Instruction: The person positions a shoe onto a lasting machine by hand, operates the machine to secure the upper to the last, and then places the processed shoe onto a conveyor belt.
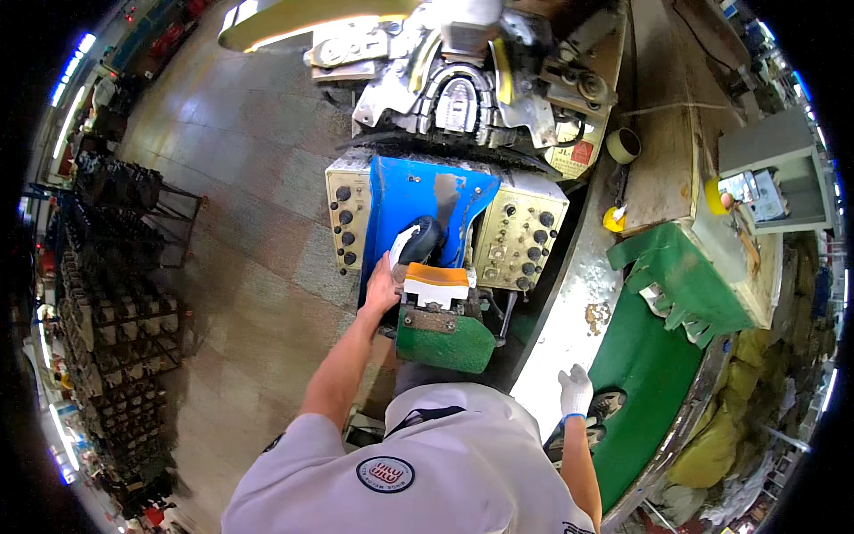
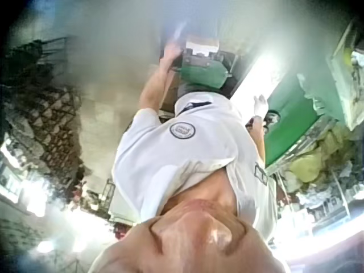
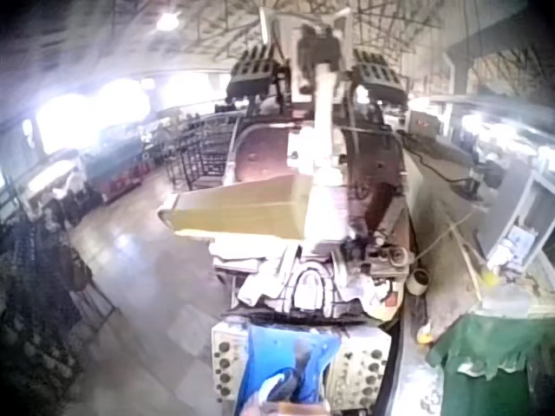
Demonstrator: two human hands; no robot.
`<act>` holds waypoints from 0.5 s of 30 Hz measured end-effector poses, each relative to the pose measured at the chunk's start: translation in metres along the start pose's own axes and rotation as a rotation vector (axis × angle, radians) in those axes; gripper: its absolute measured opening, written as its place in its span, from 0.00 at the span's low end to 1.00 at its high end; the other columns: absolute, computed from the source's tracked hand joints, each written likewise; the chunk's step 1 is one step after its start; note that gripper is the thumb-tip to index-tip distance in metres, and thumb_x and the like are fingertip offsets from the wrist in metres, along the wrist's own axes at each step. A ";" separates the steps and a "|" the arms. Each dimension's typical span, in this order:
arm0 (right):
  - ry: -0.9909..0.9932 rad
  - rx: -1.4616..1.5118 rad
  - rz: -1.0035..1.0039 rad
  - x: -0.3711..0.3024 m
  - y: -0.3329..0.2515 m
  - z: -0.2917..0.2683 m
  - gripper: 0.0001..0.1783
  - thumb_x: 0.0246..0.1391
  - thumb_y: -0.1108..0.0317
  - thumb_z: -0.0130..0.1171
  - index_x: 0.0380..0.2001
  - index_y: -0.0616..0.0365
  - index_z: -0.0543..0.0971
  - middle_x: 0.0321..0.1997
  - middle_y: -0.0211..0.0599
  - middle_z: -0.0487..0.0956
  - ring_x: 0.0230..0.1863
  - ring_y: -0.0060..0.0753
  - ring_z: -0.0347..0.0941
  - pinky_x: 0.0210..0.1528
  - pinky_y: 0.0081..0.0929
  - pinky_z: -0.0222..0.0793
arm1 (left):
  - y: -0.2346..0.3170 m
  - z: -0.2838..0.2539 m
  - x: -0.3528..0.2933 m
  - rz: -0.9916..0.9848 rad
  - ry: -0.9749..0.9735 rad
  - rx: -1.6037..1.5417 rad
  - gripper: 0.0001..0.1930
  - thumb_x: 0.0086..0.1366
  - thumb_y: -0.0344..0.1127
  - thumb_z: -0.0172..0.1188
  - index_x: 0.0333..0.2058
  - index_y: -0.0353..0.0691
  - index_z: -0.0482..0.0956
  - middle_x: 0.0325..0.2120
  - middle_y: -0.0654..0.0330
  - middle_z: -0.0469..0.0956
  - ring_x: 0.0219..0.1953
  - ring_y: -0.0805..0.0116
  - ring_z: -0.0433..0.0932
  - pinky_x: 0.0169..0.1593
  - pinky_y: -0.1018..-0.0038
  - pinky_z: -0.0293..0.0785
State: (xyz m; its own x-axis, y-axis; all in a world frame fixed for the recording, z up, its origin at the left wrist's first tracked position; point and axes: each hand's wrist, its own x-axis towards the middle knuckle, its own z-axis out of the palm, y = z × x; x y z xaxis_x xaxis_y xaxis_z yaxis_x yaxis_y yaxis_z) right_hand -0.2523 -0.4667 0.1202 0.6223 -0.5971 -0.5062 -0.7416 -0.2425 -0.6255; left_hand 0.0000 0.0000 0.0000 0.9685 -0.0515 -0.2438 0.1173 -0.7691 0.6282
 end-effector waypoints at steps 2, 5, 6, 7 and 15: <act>0.129 0.085 0.037 0.011 0.015 -0.068 0.36 0.52 0.70 0.67 0.61 0.78 0.69 0.61 0.56 0.77 0.59 0.47 0.75 0.63 0.35 0.68 | 0.066 0.006 0.002 -0.063 -0.202 -0.083 0.60 0.42 0.49 0.82 0.65 0.24 0.56 0.59 0.34 0.69 0.61 0.40 0.70 0.62 0.54 0.70; 0.114 0.197 0.152 -0.012 -0.041 0.003 0.34 0.54 0.68 0.65 0.62 0.76 0.70 0.57 0.48 0.80 0.49 0.37 0.78 0.48 0.29 0.73 | 0.024 -0.053 0.019 -0.024 -0.239 0.139 0.52 0.43 0.57 0.79 0.54 0.19 0.66 0.46 0.33 0.78 0.48 0.41 0.81 0.50 0.56 0.79; 0.107 0.220 0.149 -0.018 -0.050 0.011 0.34 0.55 0.68 0.65 0.62 0.75 0.70 0.57 0.47 0.80 0.49 0.35 0.78 0.47 0.28 0.73 | 0.028 -0.057 0.016 -0.028 -0.240 0.179 0.50 0.44 0.60 0.78 0.51 0.19 0.68 0.41 0.35 0.80 0.44 0.41 0.82 0.47 0.56 0.80; 0.100 0.242 0.147 -0.024 -0.058 0.017 0.34 0.55 0.67 0.64 0.62 0.74 0.70 0.57 0.47 0.80 0.49 0.34 0.78 0.46 0.27 0.73 | 0.032 -0.061 0.011 -0.032 -0.241 0.219 0.49 0.45 0.62 0.77 0.47 0.19 0.69 0.36 0.37 0.82 0.40 0.42 0.84 0.44 0.56 0.81; 0.080 0.456 -0.018 -0.012 -0.111 0.062 0.32 0.59 0.66 0.63 0.64 0.69 0.70 0.58 0.46 0.79 0.50 0.32 0.79 0.41 0.26 0.76 | 0.056 -0.113 0.001 -0.125 -0.279 0.287 0.39 0.40 0.64 0.76 0.33 0.27 0.82 0.34 0.41 0.85 0.39 0.49 0.86 0.43 0.60 0.81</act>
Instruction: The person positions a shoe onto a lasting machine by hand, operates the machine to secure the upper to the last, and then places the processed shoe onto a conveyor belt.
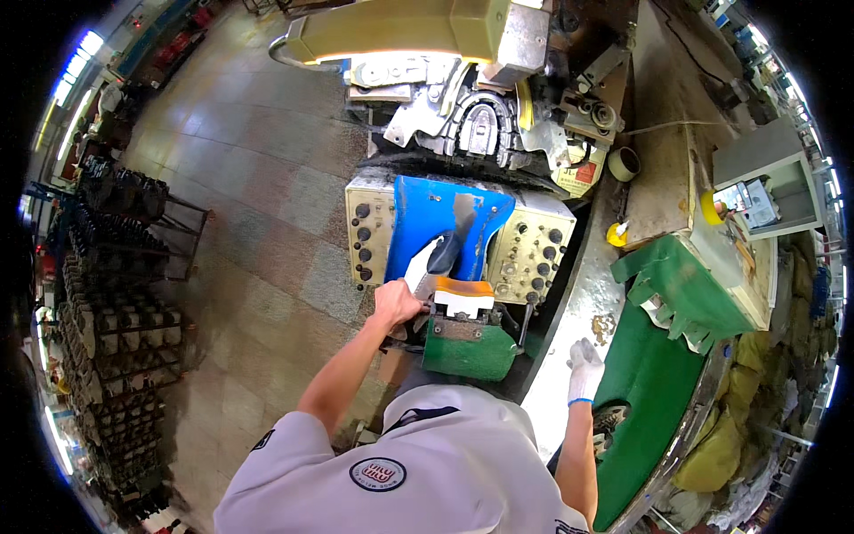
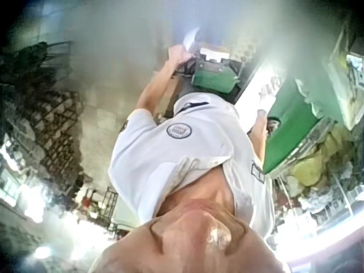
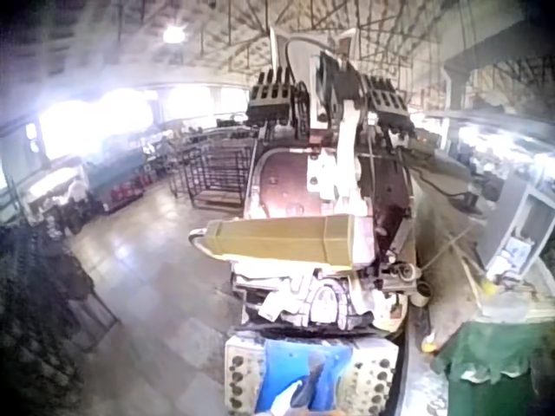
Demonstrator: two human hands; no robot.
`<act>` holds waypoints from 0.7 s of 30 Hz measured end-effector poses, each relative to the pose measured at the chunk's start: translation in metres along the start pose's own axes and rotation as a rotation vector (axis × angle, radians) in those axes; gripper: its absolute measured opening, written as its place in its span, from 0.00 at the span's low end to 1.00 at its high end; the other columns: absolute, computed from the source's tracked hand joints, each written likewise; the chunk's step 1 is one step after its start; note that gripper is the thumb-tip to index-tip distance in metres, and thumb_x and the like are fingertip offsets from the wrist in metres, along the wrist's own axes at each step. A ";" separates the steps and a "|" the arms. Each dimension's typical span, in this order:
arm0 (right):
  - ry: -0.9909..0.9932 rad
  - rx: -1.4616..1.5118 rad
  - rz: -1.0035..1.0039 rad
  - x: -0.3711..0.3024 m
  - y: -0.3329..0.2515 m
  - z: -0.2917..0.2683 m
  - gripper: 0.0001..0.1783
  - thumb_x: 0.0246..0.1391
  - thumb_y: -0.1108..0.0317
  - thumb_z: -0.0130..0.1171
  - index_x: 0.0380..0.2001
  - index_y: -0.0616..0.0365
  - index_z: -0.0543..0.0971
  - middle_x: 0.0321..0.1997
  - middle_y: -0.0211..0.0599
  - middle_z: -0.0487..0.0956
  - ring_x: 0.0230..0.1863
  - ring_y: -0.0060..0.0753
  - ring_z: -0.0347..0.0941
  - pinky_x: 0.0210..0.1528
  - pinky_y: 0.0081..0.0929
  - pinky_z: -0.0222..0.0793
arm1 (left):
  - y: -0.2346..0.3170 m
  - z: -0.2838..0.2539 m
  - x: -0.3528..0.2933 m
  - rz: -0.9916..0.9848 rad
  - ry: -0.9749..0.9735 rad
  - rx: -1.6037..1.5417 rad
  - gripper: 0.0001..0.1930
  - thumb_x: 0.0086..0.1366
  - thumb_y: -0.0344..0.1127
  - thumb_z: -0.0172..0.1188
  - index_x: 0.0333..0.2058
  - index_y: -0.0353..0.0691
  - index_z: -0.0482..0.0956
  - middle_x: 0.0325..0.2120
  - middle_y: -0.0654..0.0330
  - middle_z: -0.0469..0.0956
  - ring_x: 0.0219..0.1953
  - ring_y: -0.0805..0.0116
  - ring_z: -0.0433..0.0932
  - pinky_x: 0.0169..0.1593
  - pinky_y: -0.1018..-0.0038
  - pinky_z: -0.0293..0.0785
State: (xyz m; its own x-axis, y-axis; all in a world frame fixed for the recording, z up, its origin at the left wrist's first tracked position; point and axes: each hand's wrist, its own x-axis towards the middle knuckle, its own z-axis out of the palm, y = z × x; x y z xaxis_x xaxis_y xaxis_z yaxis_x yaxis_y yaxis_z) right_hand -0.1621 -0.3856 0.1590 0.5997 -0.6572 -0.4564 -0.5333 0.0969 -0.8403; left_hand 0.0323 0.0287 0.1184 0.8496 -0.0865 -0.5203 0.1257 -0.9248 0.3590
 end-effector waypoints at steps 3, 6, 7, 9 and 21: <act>-0.052 0.080 -0.099 -0.010 -0.038 0.021 0.33 0.60 0.67 0.63 0.64 0.72 0.68 0.61 0.50 0.76 0.52 0.37 0.79 0.44 0.29 0.77 | 0.009 -0.032 -0.028 -0.013 0.037 0.030 0.40 0.41 0.64 0.76 0.35 0.26 0.82 0.33 0.41 0.85 0.38 0.49 0.86 0.43 0.61 0.81; -0.088 0.233 -0.161 -0.009 -0.062 0.045 0.32 0.60 0.69 0.63 0.64 0.72 0.68 0.60 0.50 0.77 0.50 0.39 0.80 0.48 0.32 0.78 | 0.006 -0.056 -0.055 0.034 0.111 0.061 0.41 0.41 0.65 0.76 0.36 0.26 0.81 0.32 0.42 0.85 0.37 0.49 0.86 0.42 0.61 0.81; -0.162 0.280 -0.162 -0.019 -0.084 0.065 0.31 0.60 0.70 0.63 0.63 0.71 0.69 0.58 0.49 0.78 0.50 0.38 0.80 0.48 0.32 0.78 | 0.001 -0.063 -0.065 0.020 0.177 0.092 0.41 0.42 0.64 0.76 0.38 0.26 0.81 0.32 0.43 0.85 0.36 0.49 0.86 0.42 0.60 0.81; -0.289 0.365 -0.165 -0.043 -0.123 0.105 0.26 0.60 0.70 0.63 0.60 0.69 0.72 0.53 0.44 0.81 0.49 0.34 0.81 0.47 0.30 0.78 | -0.003 -0.083 -0.090 -0.005 0.159 0.028 0.39 0.42 0.64 0.75 0.37 0.28 0.83 0.33 0.44 0.85 0.37 0.49 0.85 0.42 0.60 0.80; -0.906 0.219 -0.200 -0.159 -0.202 0.223 0.36 0.62 0.54 0.62 0.61 0.74 0.66 0.49 0.39 0.79 0.47 0.27 0.74 0.50 0.24 0.72 | 0.023 -0.200 -0.252 -0.001 0.281 -0.100 0.41 0.44 0.74 0.69 0.37 0.35 0.84 0.26 0.49 0.81 0.31 0.49 0.82 0.38 0.61 0.74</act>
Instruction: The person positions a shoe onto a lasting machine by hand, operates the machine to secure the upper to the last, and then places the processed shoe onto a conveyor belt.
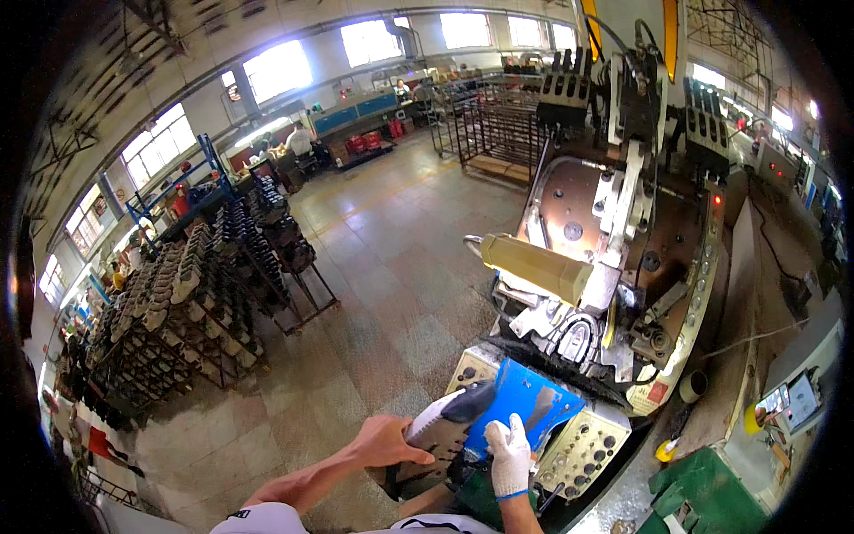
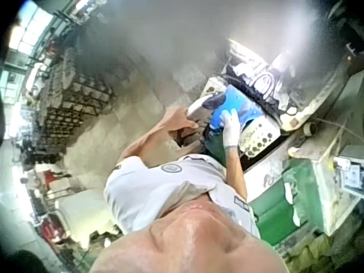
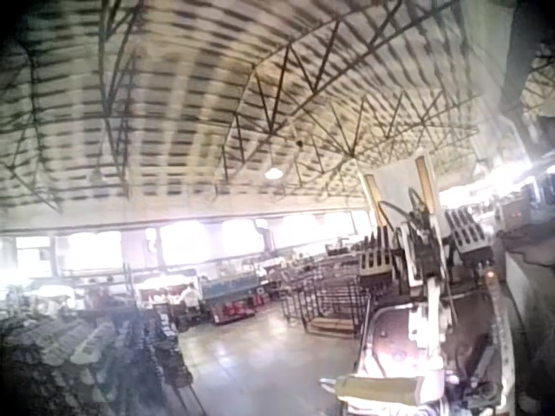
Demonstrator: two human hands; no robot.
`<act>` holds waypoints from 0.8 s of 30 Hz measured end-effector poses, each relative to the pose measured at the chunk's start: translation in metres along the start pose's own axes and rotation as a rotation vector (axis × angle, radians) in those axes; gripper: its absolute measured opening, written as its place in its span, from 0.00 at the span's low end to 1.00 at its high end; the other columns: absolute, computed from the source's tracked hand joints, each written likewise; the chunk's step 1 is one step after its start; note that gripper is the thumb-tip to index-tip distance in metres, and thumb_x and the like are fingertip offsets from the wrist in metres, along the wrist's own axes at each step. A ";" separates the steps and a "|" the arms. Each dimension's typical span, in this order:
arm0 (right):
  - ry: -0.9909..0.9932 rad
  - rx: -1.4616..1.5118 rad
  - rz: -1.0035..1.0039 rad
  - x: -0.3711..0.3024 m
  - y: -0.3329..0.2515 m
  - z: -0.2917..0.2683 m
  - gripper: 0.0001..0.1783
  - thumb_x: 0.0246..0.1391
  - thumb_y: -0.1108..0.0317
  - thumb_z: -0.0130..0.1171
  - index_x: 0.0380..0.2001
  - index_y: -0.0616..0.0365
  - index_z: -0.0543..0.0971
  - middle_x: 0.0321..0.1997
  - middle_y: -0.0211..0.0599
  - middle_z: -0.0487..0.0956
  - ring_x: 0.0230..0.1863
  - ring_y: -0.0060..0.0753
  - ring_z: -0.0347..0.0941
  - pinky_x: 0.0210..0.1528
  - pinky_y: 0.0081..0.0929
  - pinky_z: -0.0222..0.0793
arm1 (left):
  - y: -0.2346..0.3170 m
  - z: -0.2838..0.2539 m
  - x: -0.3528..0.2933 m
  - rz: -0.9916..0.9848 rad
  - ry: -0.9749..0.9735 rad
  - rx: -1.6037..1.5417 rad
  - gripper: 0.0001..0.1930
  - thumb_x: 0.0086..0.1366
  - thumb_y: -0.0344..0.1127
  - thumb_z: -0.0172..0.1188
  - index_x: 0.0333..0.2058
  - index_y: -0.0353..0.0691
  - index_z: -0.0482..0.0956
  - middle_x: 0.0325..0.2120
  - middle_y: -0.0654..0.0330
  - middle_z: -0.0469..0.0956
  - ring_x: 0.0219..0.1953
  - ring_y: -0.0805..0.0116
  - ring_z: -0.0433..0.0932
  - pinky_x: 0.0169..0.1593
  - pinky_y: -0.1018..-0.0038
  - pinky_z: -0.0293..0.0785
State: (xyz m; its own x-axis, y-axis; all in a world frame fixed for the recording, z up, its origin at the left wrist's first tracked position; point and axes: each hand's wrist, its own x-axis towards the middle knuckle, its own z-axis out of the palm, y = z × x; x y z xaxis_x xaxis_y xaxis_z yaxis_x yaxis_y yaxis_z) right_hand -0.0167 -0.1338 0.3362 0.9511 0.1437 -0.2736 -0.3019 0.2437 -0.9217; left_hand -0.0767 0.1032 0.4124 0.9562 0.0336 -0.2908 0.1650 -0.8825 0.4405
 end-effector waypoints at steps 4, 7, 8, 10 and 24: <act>0.026 0.315 -0.102 0.004 -0.010 -0.025 0.29 0.64 0.47 0.57 0.58 0.58 0.73 0.48 0.34 0.80 0.48 0.34 0.76 0.57 0.35 0.70 | 0.071 0.013 -0.019 0.232 0.098 0.069 0.42 0.47 0.74 0.66 0.42 0.38 0.77 0.31 0.47 0.83 0.36 0.46 0.83 0.43 0.58 0.76; 0.072 0.430 -0.331 -0.030 -0.072 -0.029 0.26 0.62 0.43 0.55 0.47 0.55 0.77 0.45 0.38 0.81 0.45 0.35 0.77 0.55 0.34 0.72 | 0.128 0.042 -0.028 0.244 0.146 0.045 0.39 0.50 0.69 0.68 0.40 0.34 0.71 0.31 0.46 0.82 0.35 0.45 0.83 0.36 0.54 0.77; 0.123 0.395 -0.332 -0.035 -0.074 -0.044 0.26 0.63 0.43 0.54 0.46 0.56 0.77 0.44 0.38 0.81 0.44 0.34 0.77 0.54 0.34 0.72 | 0.141 0.052 -0.029 0.268 0.154 0.038 0.39 0.52 0.66 0.68 0.41 0.32 0.70 0.31 0.45 0.81 0.35 0.44 0.83 0.36 0.54 0.77; 0.138 0.249 -0.484 -0.050 -0.086 -0.082 0.25 0.64 0.43 0.52 0.44 0.56 0.79 0.40 0.37 0.82 0.42 0.34 0.78 0.52 0.32 0.73 | 0.170 0.078 -0.024 0.333 0.144 0.007 0.35 0.53 0.59 0.70 0.42 0.31 0.69 0.34 0.45 0.79 0.36 0.43 0.82 0.36 0.53 0.76; 0.712 -0.459 -0.501 -0.126 -0.036 -0.237 0.20 0.65 0.59 0.54 0.49 0.65 0.81 0.47 0.42 0.81 0.50 0.42 0.76 0.57 0.38 0.71 | 0.258 0.314 0.018 0.796 0.109 0.057 0.23 0.61 0.55 0.59 0.35 0.36 0.83 0.29 0.50 0.81 0.27 0.43 0.79 0.35 0.53 0.78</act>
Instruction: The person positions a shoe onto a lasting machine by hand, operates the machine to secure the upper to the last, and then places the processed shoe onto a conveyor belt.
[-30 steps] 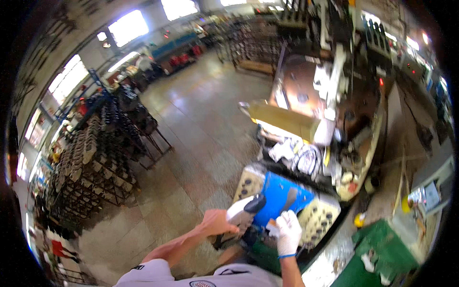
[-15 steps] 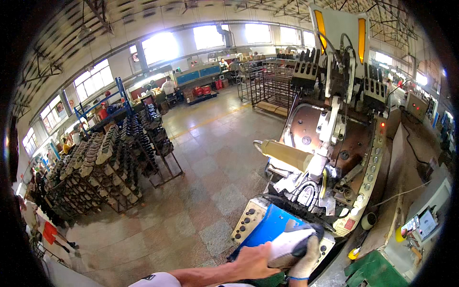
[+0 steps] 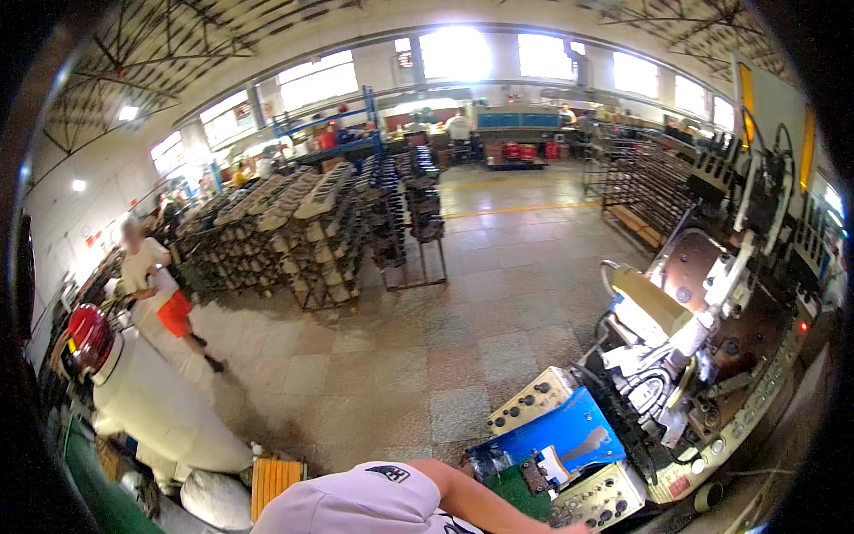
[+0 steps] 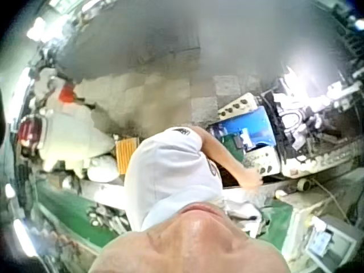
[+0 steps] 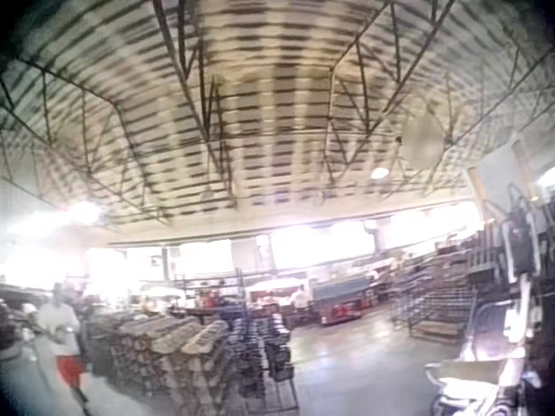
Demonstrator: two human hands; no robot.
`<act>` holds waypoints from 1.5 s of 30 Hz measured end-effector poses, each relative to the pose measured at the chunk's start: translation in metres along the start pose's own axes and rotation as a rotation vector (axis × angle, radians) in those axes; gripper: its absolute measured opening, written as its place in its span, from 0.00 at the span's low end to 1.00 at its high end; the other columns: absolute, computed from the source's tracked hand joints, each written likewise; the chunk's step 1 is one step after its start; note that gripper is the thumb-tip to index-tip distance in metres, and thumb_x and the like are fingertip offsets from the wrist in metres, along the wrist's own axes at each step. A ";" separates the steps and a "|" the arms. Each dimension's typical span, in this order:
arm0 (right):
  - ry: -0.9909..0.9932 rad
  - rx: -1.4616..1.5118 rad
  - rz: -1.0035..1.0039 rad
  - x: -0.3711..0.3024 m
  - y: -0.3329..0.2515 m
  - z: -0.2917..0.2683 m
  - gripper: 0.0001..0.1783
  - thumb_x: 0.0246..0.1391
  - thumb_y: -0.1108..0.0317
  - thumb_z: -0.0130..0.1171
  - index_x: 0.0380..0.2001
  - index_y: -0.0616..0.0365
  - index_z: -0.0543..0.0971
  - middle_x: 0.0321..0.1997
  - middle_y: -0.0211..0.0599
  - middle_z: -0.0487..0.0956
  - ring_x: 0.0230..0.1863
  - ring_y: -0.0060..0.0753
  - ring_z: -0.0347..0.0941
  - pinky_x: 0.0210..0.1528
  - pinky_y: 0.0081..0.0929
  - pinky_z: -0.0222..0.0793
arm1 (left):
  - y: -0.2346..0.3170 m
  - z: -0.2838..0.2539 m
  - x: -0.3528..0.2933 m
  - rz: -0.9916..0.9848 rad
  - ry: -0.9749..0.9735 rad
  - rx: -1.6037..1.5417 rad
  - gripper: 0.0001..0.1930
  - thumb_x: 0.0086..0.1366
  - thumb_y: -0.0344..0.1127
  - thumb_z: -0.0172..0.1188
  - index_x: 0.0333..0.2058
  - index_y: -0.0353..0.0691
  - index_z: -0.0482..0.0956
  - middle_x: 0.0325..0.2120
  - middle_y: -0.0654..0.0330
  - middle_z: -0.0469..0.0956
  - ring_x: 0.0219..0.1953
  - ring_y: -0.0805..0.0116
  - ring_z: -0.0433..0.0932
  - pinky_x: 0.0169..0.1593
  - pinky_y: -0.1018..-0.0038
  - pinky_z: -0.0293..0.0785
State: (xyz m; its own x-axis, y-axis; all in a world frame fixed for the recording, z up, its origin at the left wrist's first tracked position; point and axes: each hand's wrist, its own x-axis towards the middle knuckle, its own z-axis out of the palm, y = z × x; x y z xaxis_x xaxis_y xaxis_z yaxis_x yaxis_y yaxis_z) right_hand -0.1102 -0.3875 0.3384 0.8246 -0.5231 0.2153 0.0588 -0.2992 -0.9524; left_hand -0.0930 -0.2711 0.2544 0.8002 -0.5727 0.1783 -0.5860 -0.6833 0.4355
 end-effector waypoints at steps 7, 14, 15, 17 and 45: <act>-0.296 -0.212 -0.223 -0.004 0.050 0.039 0.19 0.65 0.60 0.55 0.49 0.64 0.81 0.47 0.43 0.81 0.49 0.43 0.77 0.56 0.38 0.72 | -0.131 -0.081 -0.043 -0.374 0.129 0.099 0.26 0.59 0.45 0.66 0.46 0.29 0.71 0.43 0.44 0.71 0.49 0.46 0.70 0.56 0.54 0.66; -0.471 -0.339 -0.374 -0.004 0.087 0.052 0.18 0.66 0.61 0.55 0.49 0.64 0.81 0.47 0.43 0.82 0.48 0.44 0.77 0.54 0.37 0.73 | -0.126 -0.064 -0.061 -0.206 0.338 0.148 0.24 0.58 0.42 0.66 0.47 0.30 0.73 0.43 0.47 0.72 0.52 0.48 0.69 0.63 0.55 0.60; -0.481 -0.351 -0.398 -0.004 0.089 0.057 0.17 0.66 0.62 0.56 0.49 0.64 0.81 0.47 0.44 0.82 0.48 0.44 0.77 0.54 0.37 0.73 | -0.133 -0.068 -0.064 -0.213 0.326 0.150 0.24 0.58 0.42 0.66 0.46 0.30 0.73 0.42 0.47 0.72 0.51 0.48 0.69 0.63 0.55 0.60; -0.495 -0.391 -0.437 -0.003 0.096 0.056 0.17 0.66 0.62 0.56 0.49 0.64 0.82 0.47 0.44 0.82 0.48 0.44 0.77 0.54 0.37 0.74 | -0.135 -0.057 -0.064 -0.148 0.470 0.243 0.19 0.56 0.42 0.66 0.40 0.34 0.74 0.37 0.50 0.72 0.47 0.51 0.70 0.60 0.55 0.61; -0.620 -0.105 -0.310 -0.071 0.006 0.204 0.25 0.69 0.66 0.53 0.63 0.70 0.70 0.64 0.47 0.76 0.63 0.39 0.74 0.64 0.34 0.68 | -0.149 -0.066 -0.126 0.028 0.776 -0.345 0.12 0.52 0.27 0.64 0.36 0.30 0.77 0.45 0.44 0.75 0.54 0.44 0.73 0.59 0.54 0.69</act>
State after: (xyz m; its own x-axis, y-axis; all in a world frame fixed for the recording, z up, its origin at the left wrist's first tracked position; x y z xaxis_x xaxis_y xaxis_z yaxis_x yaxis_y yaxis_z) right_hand -0.0532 -0.1894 0.2729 0.9494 0.1407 0.2808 0.3140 -0.4530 -0.8344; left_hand -0.0980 -0.0665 0.2254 0.7210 -0.0283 0.6923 -0.6356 -0.4248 0.6446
